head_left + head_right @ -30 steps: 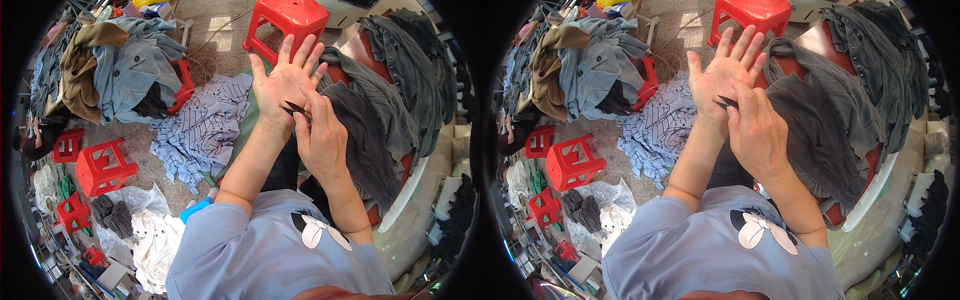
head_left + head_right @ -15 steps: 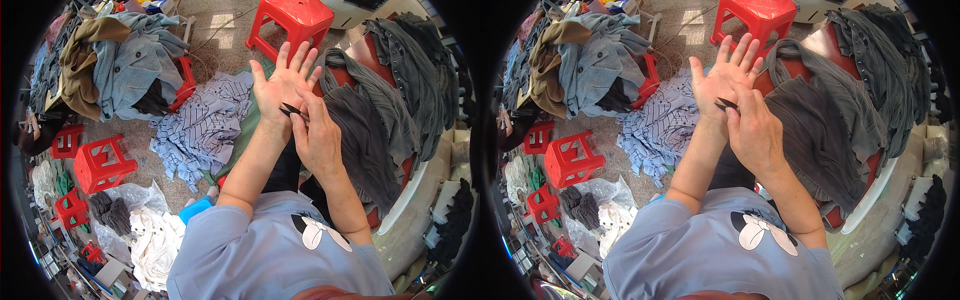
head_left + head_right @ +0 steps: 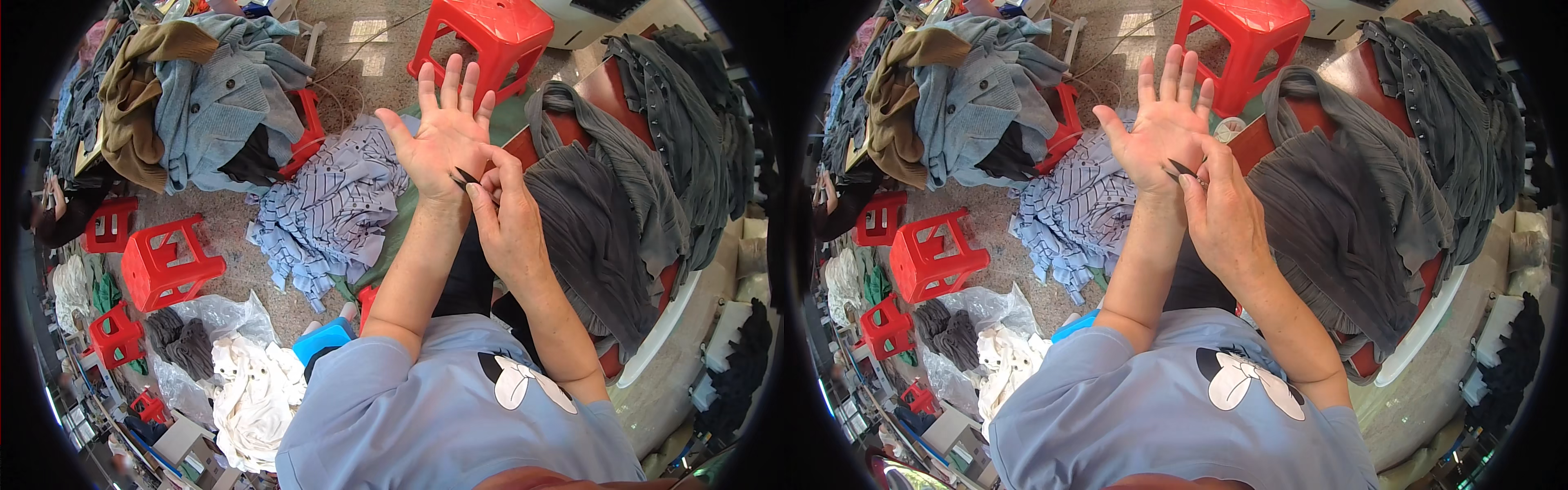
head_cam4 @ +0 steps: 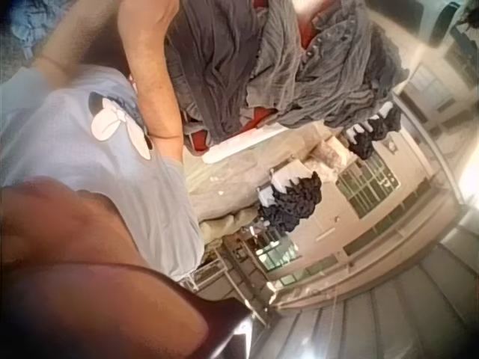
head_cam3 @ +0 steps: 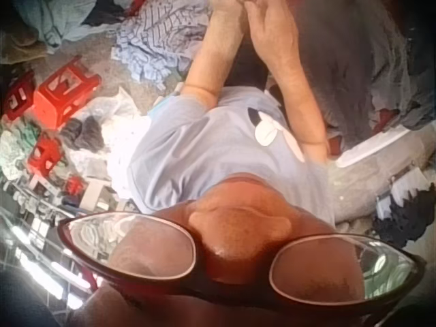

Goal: Trimming excess threads from fabric garment pieces using small thread snips.

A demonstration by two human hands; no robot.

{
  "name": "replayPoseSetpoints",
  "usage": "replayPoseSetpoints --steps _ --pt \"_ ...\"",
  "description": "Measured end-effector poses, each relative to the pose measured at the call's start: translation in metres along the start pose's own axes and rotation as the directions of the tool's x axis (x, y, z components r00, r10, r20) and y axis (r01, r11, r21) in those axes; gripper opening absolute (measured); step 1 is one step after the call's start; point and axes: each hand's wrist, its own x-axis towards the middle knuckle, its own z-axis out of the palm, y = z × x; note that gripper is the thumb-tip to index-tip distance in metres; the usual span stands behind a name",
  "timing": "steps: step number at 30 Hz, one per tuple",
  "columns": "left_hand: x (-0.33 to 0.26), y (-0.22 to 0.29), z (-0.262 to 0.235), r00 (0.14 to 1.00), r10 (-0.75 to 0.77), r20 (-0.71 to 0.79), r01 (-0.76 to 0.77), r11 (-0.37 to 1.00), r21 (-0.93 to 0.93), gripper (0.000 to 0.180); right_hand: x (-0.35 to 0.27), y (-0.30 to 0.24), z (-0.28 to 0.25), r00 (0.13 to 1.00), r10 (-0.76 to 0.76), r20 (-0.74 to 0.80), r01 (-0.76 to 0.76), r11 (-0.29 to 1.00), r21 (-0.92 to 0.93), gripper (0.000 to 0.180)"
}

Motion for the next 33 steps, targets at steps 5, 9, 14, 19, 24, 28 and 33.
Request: replayPoseSetpoints --steps 5,9,14,19,24,28,33 --pt "0.001 0.003 -0.008 1.000 -0.001 0.010 0.000 0.996 0.085 0.085 0.004 0.007 0.008 1.000 0.006 -0.017 -0.005 0.999 0.036 0.040" --pt "0.001 0.005 -0.013 1.000 0.019 -0.016 -0.019 0.998 0.052 0.083 0.007 0.014 0.015 0.999 -0.002 -0.039 0.003 1.000 0.029 0.042" --pt "0.004 0.009 -0.027 0.992 -0.037 -0.122 0.037 0.999 0.000 0.082 0.017 0.010 0.012 0.993 -0.082 -0.086 0.075 0.993 -0.086 0.044" --pt "-0.006 0.020 -0.070 0.924 -0.068 -0.376 0.067 0.998 -0.016 0.077 0.033 0.014 0.007 0.949 -0.271 -0.160 0.209 0.922 -0.326 0.048" --pt "-0.051 0.058 -0.153 0.736 -0.071 -0.673 0.155 0.986 0.066 0.085 0.059 0.019 -0.006 0.889 -0.414 -0.196 0.270 0.819 -0.506 0.049" --pt "-0.101 0.111 -0.203 0.576 0.058 -0.816 0.135 0.977 0.165 0.091 0.079 0.026 -0.011 0.846 -0.505 -0.169 0.297 0.711 -0.638 0.051" --pt "-0.134 0.149 -0.209 0.599 0.090 -0.796 0.158 0.961 0.228 0.084 0.098 0.040 -0.012 0.854 -0.502 -0.135 0.308 0.698 -0.647 0.043"
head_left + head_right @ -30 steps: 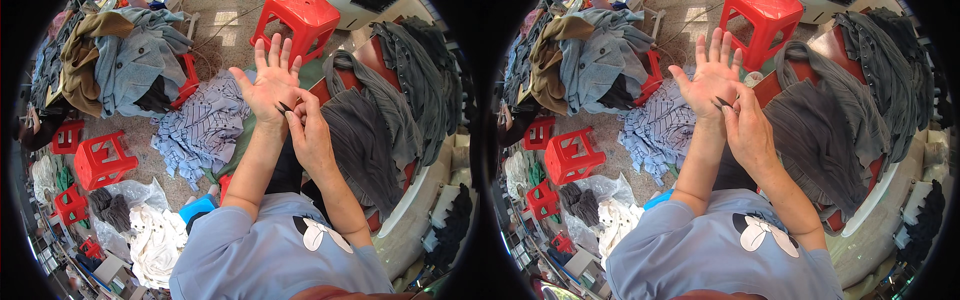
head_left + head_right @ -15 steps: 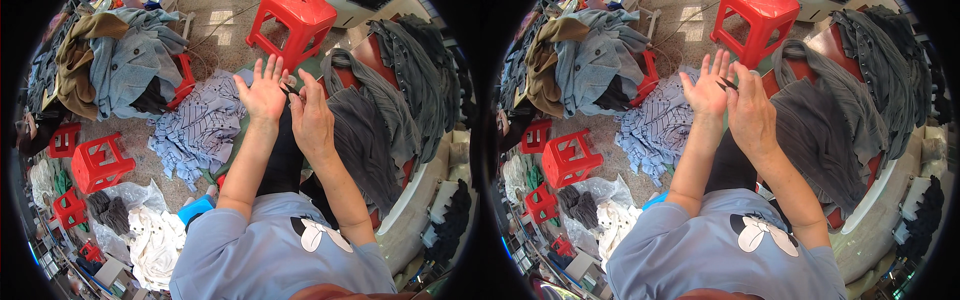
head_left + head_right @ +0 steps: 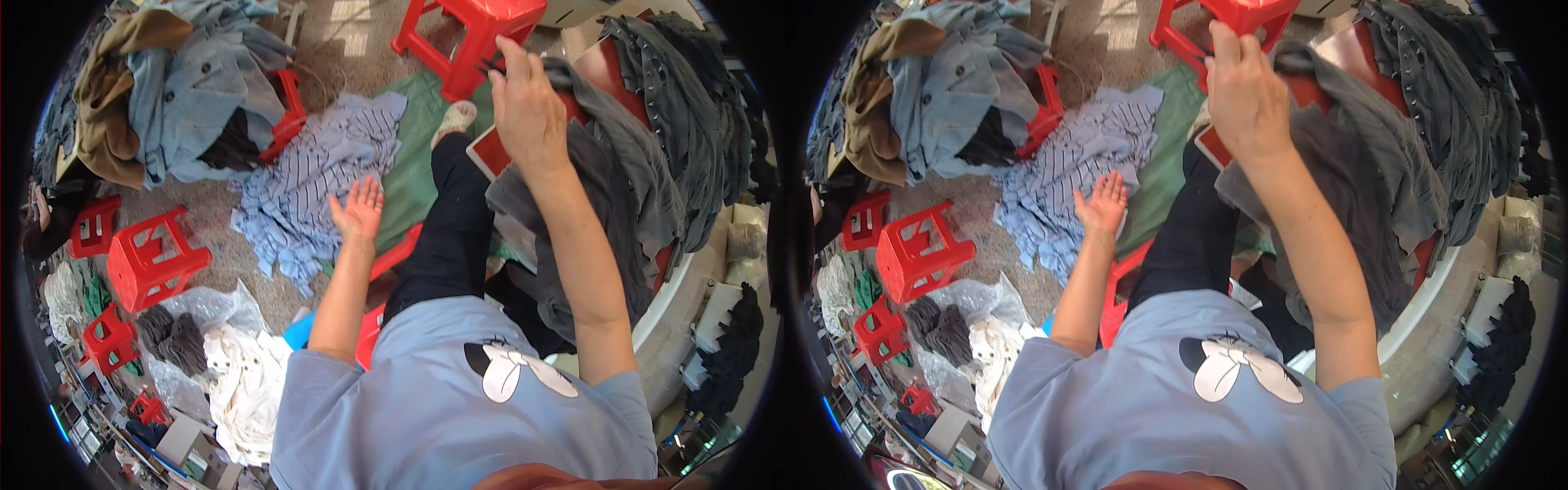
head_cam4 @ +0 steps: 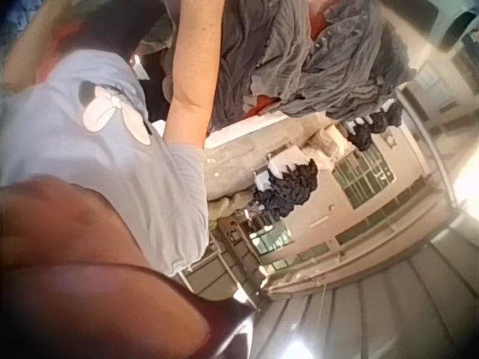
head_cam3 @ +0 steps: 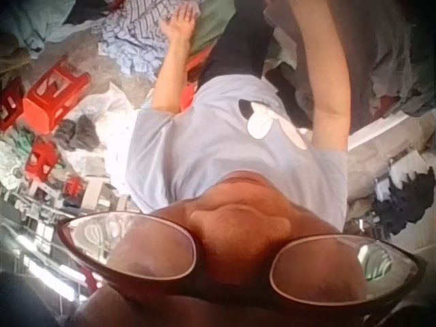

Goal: Trimming excess threads from fabric garment pieces using small thread snips.

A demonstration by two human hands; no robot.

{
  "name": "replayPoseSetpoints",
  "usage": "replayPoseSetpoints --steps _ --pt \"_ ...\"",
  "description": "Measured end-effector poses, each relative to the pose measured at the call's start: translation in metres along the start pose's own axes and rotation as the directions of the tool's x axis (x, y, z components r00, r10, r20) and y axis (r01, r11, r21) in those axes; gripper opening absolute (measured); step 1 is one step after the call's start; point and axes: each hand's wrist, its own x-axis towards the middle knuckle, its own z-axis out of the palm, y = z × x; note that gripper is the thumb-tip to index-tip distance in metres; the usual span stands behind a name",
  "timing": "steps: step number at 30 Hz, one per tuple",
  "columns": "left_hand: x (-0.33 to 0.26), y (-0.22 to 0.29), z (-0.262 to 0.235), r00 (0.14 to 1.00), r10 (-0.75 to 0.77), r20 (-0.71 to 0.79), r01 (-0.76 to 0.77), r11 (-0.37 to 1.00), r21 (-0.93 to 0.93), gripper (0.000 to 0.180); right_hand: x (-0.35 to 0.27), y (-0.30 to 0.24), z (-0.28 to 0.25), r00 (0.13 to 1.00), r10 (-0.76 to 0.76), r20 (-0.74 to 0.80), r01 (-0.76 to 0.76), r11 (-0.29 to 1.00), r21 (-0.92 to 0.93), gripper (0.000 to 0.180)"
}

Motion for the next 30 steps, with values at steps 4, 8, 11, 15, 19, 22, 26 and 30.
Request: replayPoseSetpoints --steps 4,8,11,15,19,22,26,30 --pt "-0.004 0.016 -0.024 1.000 0.008 -0.007 -0.008 0.998 0.059 0.081 -0.002 0.012 0.011 0.984 0.129 0.120 -0.141 0.986 0.093 0.038" --pt "-0.014 0.022 -0.038 1.000 0.020 -0.014 -0.020 1.000 -0.012 0.082 -0.010 0.030 0.027 0.975 0.144 0.172 -0.169 0.976 0.139 0.038" --pt "-0.020 0.020 -0.045 0.997 0.024 -0.071 -0.026 0.999 -0.026 0.080 -0.016 0.037 0.038 0.964 0.165 0.209 -0.200 0.966 0.161 0.036" --pt "-0.013 0.015 -0.060 0.994 0.013 -0.107 -0.013 1.000 0.004 0.072 -0.020 0.040 0.045 0.962 0.157 0.225 -0.192 0.971 0.146 0.037" --pt "-0.008 0.008 -0.076 0.990 0.002 -0.142 0.004 0.999 0.038 0.068 -0.021 0.035 0.047 0.978 0.105 0.180 -0.127 0.985 0.115 0.036" --pt "-0.004 0.001 -0.079 0.990 -0.028 -0.139 0.032 0.999 0.024 0.063 -0.022 0.033 0.048 0.984 0.080 0.158 -0.098 0.989 0.110 0.037" --pt "0.001 -0.008 -0.079 0.990 -0.059 -0.129 0.063 0.998 0.030 0.060 -0.024 0.031 0.051 0.986 0.066 0.151 -0.087 0.987 0.132 0.040" --pt "0.008 -0.016 -0.065 0.990 -0.087 -0.115 0.091 0.995 0.032 0.058 -0.017 0.032 0.053 0.989 0.051 0.137 -0.068 0.990 0.126 0.041"
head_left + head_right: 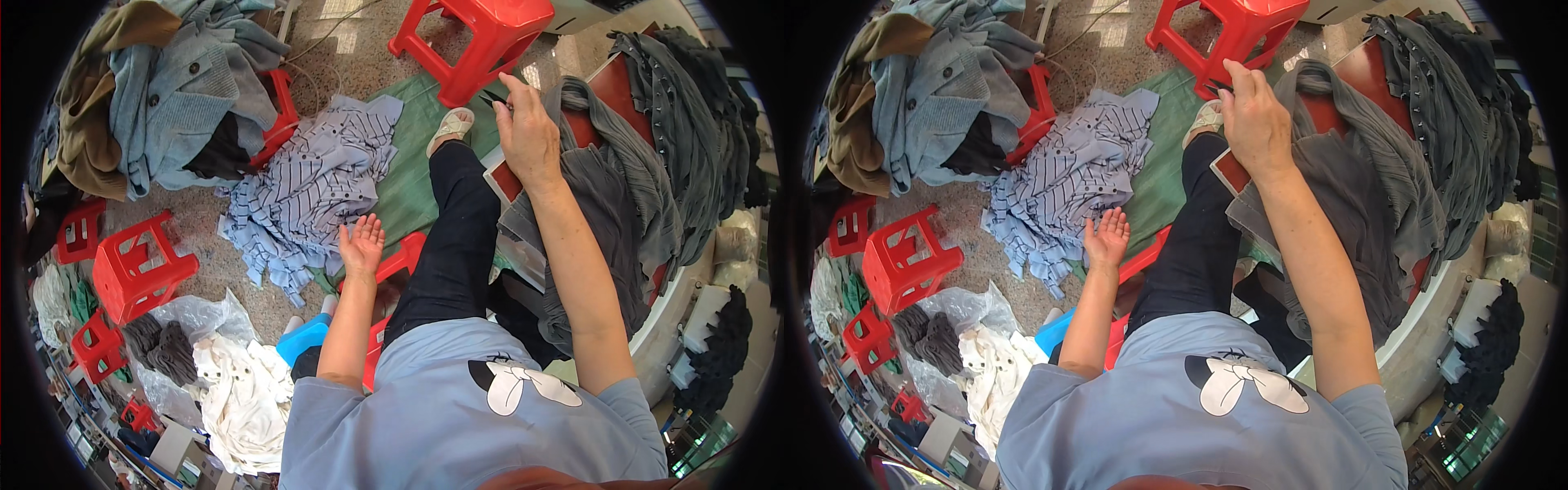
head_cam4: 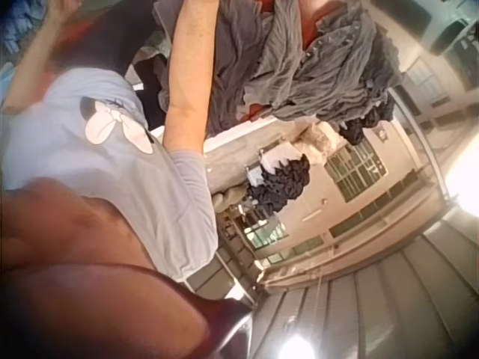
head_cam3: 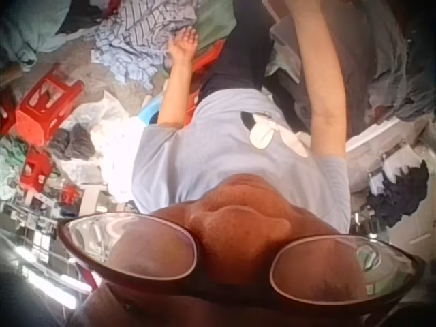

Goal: Trimming excess threads from fabric garment pieces using small thread snips.

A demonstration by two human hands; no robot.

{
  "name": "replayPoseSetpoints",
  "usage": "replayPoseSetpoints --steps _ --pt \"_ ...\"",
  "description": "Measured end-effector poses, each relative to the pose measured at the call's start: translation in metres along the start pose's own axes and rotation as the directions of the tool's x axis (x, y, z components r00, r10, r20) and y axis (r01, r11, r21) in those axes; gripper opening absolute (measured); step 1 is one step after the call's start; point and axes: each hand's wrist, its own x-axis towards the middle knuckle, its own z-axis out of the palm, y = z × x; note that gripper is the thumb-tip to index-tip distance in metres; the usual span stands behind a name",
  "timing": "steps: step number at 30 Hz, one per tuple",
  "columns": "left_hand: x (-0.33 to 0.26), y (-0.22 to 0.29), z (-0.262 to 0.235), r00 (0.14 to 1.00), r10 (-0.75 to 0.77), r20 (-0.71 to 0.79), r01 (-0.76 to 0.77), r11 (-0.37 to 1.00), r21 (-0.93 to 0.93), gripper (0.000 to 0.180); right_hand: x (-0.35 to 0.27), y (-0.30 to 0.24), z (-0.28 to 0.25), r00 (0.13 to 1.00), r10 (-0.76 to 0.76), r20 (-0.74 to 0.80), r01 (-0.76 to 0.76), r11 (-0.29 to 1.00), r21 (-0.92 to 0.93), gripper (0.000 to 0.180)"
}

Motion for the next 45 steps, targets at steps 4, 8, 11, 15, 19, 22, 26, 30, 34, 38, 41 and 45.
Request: replayPoseSetpoints --steps 4,8,11,15,19,22,26,30,34,38,41,45 --pt "0.008 -0.004 -0.003 1.000 -0.013 0.019 0.012 0.999 0.047 0.060 0.007 -0.003 0.000 1.000 -0.009 -0.008 0.009 1.000 -0.001 0.041" --pt "0.032 -0.005 -0.070 0.893 -0.130 0.430 0.219 0.962 -0.163 0.053 0.009 -0.016 0.001 1.000 -0.008 0.004 0.008 0.998 0.065 0.041" --pt "0.039 -0.024 -0.085 0.898 -0.201 0.391 0.271 0.953 -0.133 0.054 -0.004 -0.005 0.004 0.998 0.055 0.035 -0.057 0.996 0.065 0.042" --pt "0.014 -0.032 -0.048 0.995 -0.093 -0.045 0.098 0.987 0.128 0.055 -0.018 0.003 0.003 1.000 0.014 -0.007 -0.014 0.997 0.070 0.041" --pt "0.011 -0.033 -0.032 0.990 -0.096 -0.105 0.116 0.973 0.202 0.055 -0.015 0.002 0.002 0.994 0.100 0.040 -0.104 0.988 0.115 0.040" --pt "0.004 -0.034 -0.020 0.988 -0.133 -0.078 0.145 0.973 0.179 0.066 -0.010 -0.001 0.005 0.993 0.113 0.031 -0.116 0.979 0.165 0.040" --pt "-0.023 -0.008 0.039 0.611 -0.134 0.780 0.380 0.915 -0.140 0.084 0.004 -0.005 0.018 0.997 -0.036 -0.071 0.047 0.986 0.161 0.036" --pt "-0.112 0.015 0.187 0.649 -0.027 0.760 0.243 0.954 -0.174 0.086 0.000 0.008 0.003 0.999 0.050 0.011 -0.051 0.986 0.160 0.037" --pt "-0.133 0.026 0.220 0.520 0.024 0.854 0.273 0.943 -0.193 0.086 -0.005 0.013 0.009 1.000 -0.003 0.011 0.001 0.983 0.182 0.033" --pt "-0.136 0.020 0.227 0.516 0.008 0.857 0.304 0.933 -0.191 0.085 -0.009 0.015 0.009 0.999 -0.014 0.030 0.007 0.974 0.226 0.026" --pt "-0.142 0.017 0.228 0.495 0.015 0.869 0.272 0.947 -0.171 0.084 -0.010 0.011 0.006 1.000 -0.018 0.007 0.016 0.967 0.256 0.023" --pt "-0.143 0.012 0.232 0.513 0.016 0.858 0.214 0.966 -0.145 0.083 -0.011 0.009 0.001 0.999 -0.033 -0.009 0.034 0.974 0.222 0.022"
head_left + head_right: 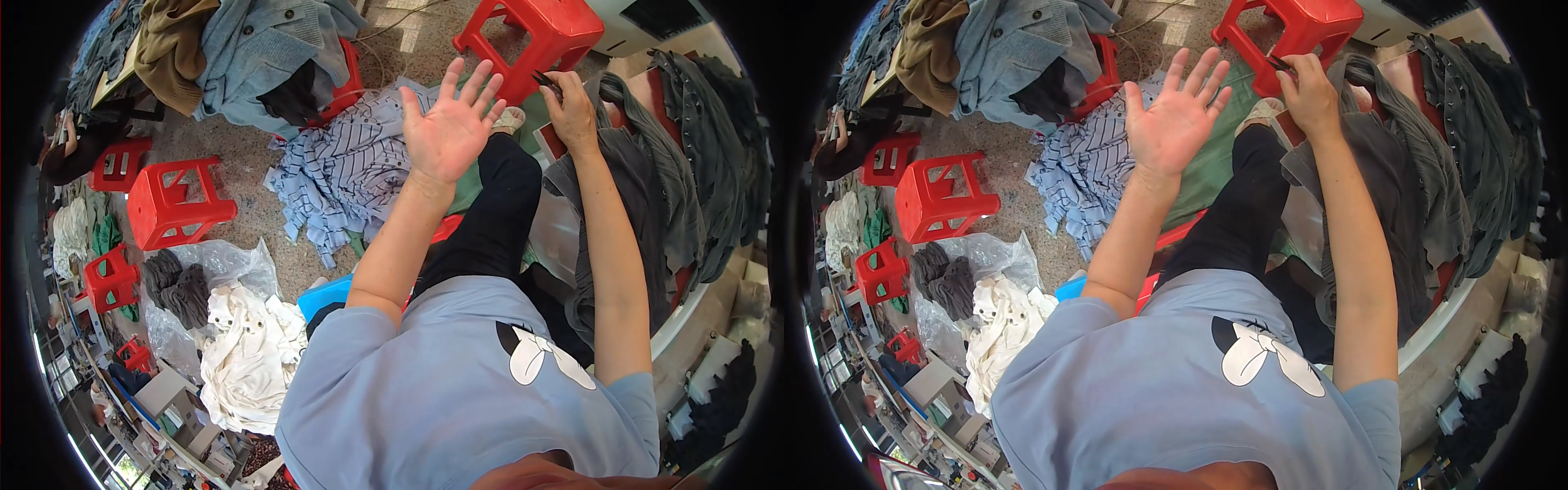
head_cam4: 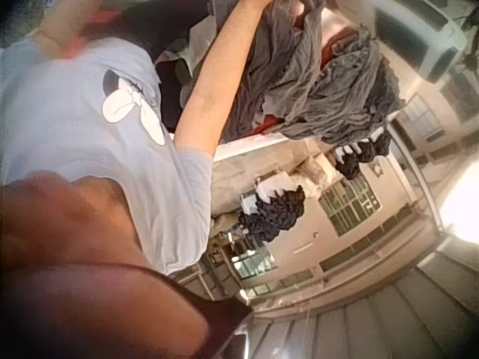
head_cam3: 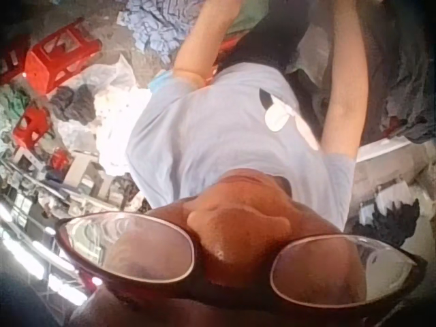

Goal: Trimming excess threads from fabric garment pieces using small thread snips.

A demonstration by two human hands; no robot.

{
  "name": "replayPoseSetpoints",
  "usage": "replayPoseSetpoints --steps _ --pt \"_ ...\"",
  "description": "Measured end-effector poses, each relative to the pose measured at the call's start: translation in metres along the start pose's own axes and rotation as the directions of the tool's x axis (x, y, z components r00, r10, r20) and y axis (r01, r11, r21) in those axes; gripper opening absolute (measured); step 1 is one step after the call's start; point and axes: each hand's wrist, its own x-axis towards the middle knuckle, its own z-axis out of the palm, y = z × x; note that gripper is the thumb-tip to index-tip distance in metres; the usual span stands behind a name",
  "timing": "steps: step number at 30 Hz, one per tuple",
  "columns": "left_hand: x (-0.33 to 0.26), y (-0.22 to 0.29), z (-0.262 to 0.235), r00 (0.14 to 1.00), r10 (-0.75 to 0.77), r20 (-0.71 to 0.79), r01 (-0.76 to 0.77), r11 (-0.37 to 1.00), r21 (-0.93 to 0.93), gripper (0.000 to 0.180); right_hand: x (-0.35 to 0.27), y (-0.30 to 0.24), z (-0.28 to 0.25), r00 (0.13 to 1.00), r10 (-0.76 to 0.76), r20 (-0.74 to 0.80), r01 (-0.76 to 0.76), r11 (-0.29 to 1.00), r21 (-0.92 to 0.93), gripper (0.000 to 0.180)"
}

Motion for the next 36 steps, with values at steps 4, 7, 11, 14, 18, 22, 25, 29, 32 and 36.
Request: replayPoseSetpoints --steps 4,7,11,14,18,22,25,29,32,36 --pt "-0.001 0.005 -0.012 0.995 0.085 -0.055 -0.067 0.958 0.280 0.066 -0.001 -0.008 0.003 0.992 -0.121 -0.020 0.118 0.987 -0.110 0.017" --pt "-0.014 0.003 -0.028 0.919 0.393 0.037 -0.177 0.327 0.928 0.029 -0.009 -0.030 0.009 0.999 -0.048 -0.002 0.048 0.999 -0.006 0.018" --pt "-0.035 -0.004 -0.012 0.816 0.174 0.551 -0.318 -0.660 0.681 0.013 -0.014 -0.060 0.013 0.792 0.447 0.417 -0.611 0.577 0.542 0.016" --pt "-0.045 -0.005 -0.025 0.821 0.174 0.544 -0.294 -0.688 0.663 0.020 -0.020 -0.082 0.013 0.711 0.434 0.552 -0.702 0.405 0.585 0.015" --pt "-0.053 -0.007 -0.029 0.824 0.313 0.472 -0.195 -0.626 0.755 0.026 -0.034 -0.087 0.019 0.675 0.393 0.624 -0.735 0.287 0.614 0.015" --pt "-0.052 -0.004 -0.035 0.834 0.307 0.458 -0.207 -0.595 0.777 0.027 -0.045 -0.088 0.029 0.682 0.411 0.605 -0.730 0.330 0.598 0.014" --pt "-0.051 -0.006 -0.038 0.839 0.324 0.438 -0.187 -0.584 0.790 0.026 -0.052 -0.091 0.033 0.714 0.408 0.569 -0.701 0.409 0.585 0.015" --pt "-0.051 -0.007 -0.040 0.824 0.341 0.453 -0.147 -0.643 0.751 0.028 -0.060 -0.098 0.031 0.721 0.424 0.548 -0.693 0.466 0.550 0.015" --pt "-0.051 -0.006 -0.044 0.798 0.319 0.511 -0.150 -0.716 0.681 0.032 -0.063 -0.099 0.033 0.737 0.427 0.525 -0.674 0.525 0.520 0.016" --pt "-0.049 -0.005 -0.050 0.795 0.308 0.523 -0.125 -0.760 0.638 0.032 -0.065 -0.096 0.035 0.738 0.430 0.520 -0.673 0.522 0.524 0.016"
